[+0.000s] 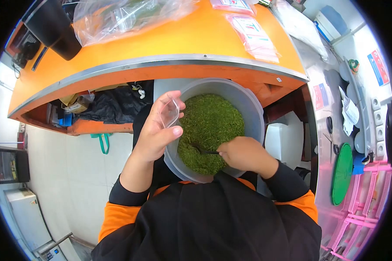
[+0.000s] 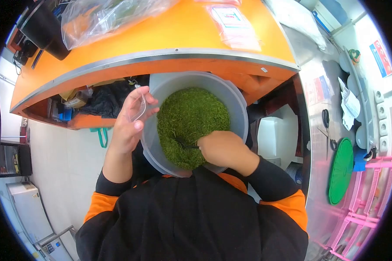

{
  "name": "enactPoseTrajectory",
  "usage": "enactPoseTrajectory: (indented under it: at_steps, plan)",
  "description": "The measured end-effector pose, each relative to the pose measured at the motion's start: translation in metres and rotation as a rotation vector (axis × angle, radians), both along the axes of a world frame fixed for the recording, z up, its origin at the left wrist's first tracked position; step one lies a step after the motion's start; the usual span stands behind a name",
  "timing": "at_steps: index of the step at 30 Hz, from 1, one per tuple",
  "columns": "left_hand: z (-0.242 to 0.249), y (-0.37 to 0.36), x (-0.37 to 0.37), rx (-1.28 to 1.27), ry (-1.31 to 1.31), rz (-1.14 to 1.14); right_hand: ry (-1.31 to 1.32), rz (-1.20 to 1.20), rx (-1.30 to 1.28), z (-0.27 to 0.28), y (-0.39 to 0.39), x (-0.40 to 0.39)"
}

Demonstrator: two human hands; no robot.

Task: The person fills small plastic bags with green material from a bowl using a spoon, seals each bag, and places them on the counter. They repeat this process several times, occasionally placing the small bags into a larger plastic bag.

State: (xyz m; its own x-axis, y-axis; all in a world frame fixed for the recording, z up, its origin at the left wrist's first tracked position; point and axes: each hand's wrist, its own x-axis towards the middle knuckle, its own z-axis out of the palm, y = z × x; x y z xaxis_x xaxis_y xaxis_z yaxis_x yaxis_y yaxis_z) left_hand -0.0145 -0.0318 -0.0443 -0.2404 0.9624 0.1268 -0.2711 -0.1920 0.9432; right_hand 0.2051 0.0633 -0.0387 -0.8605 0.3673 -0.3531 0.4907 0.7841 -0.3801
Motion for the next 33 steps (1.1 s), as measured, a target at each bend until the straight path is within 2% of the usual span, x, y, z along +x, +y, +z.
enactPoseTrajectory:
  at_steps: [5,8,12,13,16,20,23,26,29,32,33]
  plan:
    - [0.005,0.005,0.011,0.004,0.055,0.018,0.243,-0.191,-0.08,0.036,0.018,0.022]
    - [0.003,0.008,0.01,0.048,0.197,-0.044,0.364,-0.335,-0.087,0.061,0.025,0.043]
    - [0.014,0.014,0.012,-0.022,0.744,-0.113,0.434,-0.515,-0.044,0.094,0.019,0.056]
    - [0.011,0.017,0.018,-0.005,0.783,-0.101,0.447,-0.576,-0.037,0.099,0.015,0.055]
    - [0.008,0.022,0.028,-0.075,0.76,-0.121,0.533,-0.389,0.304,0.095,0.01,0.051]
    - [0.019,0.023,0.033,-0.118,0.708,-0.143,0.524,-0.298,0.503,0.099,0.002,0.042]
    - [0.003,0.024,0.033,-0.082,0.663,-0.112,0.574,-0.382,0.514,0.1,0.002,0.047]
    - [0.012,0.02,0.037,-0.114,0.718,-0.045,0.512,-0.415,0.559,0.093,0.005,0.047]
    - [0.01,0.023,0.048,0.036,0.91,0.115,0.805,-0.255,0.43,0.075,0.0,0.013]
    - [0.0,0.025,0.056,0.163,0.978,0.239,0.69,-0.104,0.305,0.054,-0.011,-0.005]
    - [0.001,0.025,0.056,0.199,1.042,0.256,0.719,-0.126,0.308,0.05,-0.009,-0.006]
